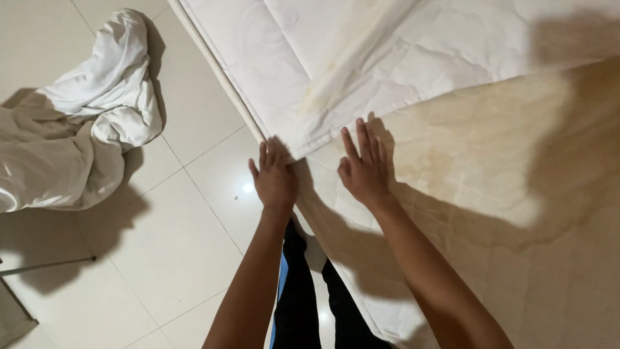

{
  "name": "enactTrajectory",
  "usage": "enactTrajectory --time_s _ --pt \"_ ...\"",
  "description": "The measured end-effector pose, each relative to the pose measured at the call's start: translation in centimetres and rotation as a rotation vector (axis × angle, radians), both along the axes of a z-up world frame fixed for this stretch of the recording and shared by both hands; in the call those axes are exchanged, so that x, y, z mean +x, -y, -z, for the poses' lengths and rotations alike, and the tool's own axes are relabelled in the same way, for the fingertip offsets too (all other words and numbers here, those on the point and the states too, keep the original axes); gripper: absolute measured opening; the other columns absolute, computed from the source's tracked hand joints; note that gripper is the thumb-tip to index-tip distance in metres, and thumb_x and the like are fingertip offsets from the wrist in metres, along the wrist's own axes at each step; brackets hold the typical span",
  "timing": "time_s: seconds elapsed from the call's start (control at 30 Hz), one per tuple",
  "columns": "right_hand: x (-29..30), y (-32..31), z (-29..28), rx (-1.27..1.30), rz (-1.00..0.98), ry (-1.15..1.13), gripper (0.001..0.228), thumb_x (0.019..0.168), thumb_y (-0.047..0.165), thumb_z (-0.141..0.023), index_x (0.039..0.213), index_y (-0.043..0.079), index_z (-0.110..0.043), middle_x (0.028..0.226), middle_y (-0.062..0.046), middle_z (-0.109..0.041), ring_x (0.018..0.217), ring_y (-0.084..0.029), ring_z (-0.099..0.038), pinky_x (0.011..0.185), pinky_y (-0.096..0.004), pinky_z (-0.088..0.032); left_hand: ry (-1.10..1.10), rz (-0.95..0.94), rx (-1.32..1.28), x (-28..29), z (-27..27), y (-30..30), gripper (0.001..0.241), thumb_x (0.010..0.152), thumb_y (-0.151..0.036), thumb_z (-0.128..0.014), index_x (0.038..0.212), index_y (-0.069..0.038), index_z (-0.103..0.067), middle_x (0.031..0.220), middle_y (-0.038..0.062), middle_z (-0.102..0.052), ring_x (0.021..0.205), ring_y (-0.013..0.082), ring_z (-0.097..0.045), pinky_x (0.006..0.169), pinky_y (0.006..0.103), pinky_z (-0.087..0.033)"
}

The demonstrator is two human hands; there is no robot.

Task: The person spreads a white fitted sheet over a mattress, smoothing the surface and tucking the elasticated edges under the corners. They then spread a white flat sheet over the fitted sheet, smoothing it out and tucking the edges under the mattress.

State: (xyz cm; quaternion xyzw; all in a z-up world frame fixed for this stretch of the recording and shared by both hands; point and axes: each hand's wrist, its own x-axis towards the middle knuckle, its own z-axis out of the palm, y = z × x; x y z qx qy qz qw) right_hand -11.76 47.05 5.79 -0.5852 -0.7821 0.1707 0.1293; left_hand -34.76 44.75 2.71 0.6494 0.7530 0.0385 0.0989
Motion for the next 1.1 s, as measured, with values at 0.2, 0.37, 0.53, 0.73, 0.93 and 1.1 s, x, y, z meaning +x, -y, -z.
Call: enactTrajectory --time_s 0.2,0.37,0.53,0.73,0.93,1.1 --pt "1.6 -5.8 -1.5 -0.113 0.013 0.167 0.081 0.098 0.035 -0.06 0.165 0.018 -0.019 0.172 -0.017 -0.008 0.158 -0.036 -0.003 0.123 -0.06 -0.005 0.208 0.126 -0.177 4.4 -8.7 -6.7 0.097 0.088 -0.052 -0.072 0.16 -0.02 -0.015 0.169 0.012 -0.009 0.157 0.0293 -0.01 0.122 0.0637 -0.014" --pt "5.7 -10.8 -2.9 -0.076 0.118 0.188 0.092 0.091 0.037 -0.067 0.166 0.016 -0.019 0.173 -0.018 -0.007 0.16 -0.037 -0.003 0.126 -0.059 -0.005 0.201 0.395 0.042 7.4 -7.1 -12.2 0.104 0.087 -0.05 -0.074 0.164 -0.02 -0.01 0.172 0.011 -0.008 0.159 0.03 -0.011 0.124 0.0612 -0.018" --pt "8.8 -12.8 0.1 -0.031 0.328 0.097 0.093 0.092 0.033 -0.069 0.169 0.013 -0.02 0.175 -0.023 -0.008 0.162 -0.038 -0.007 0.127 -0.062 -0.009 0.219 0.444 -0.079 8.0 -6.1 -16.5 0.109 0.079 -0.044 -0.078 0.164 -0.022 -0.013 0.173 0.01 -0.011 0.16 0.0291 -0.012 0.125 0.0586 -0.016" --pt "8.9 -13.0 3.4 0.095 0.389 0.094 0.09 0.086 0.045 -0.063 0.164 0.016 -0.028 0.17 -0.021 -0.02 0.158 -0.04 -0.021 0.124 -0.061 -0.016 0.233 0.403 -0.065 8.2 -0.9 -16.1 0.112 0.069 -0.039 -0.081 0.163 -0.021 -0.022 0.172 0.007 -0.017 0.159 0.0232 -0.017 0.125 0.0559 -0.011" --pt "9.6 -13.1 5.9 0.058 0.372 0.184 0.088 0.09 0.046 -0.064 0.165 0.015 -0.031 0.17 -0.027 -0.024 0.157 -0.048 -0.023 0.123 -0.066 -0.017 0.198 0.404 -0.169 8.7 -1.4 -17.9 0.111 0.073 -0.047 -0.076 0.164 -0.019 -0.02 0.173 0.008 -0.014 0.16 0.0249 -0.012 0.126 0.0563 -0.005" --pt "9.6 -13.4 6.3 0.049 0.374 0.151 0.093 0.086 0.053 -0.064 0.164 0.016 -0.03 0.168 -0.026 -0.023 0.156 -0.047 -0.021 0.121 -0.067 -0.015 0.06 0.414 -0.362 8.4 1.7 -16.7 0.104 0.08 -0.044 -0.068 0.164 -0.021 -0.01 0.173 0.009 -0.005 0.159 0.025 -0.004 0.124 0.0561 -0.001"
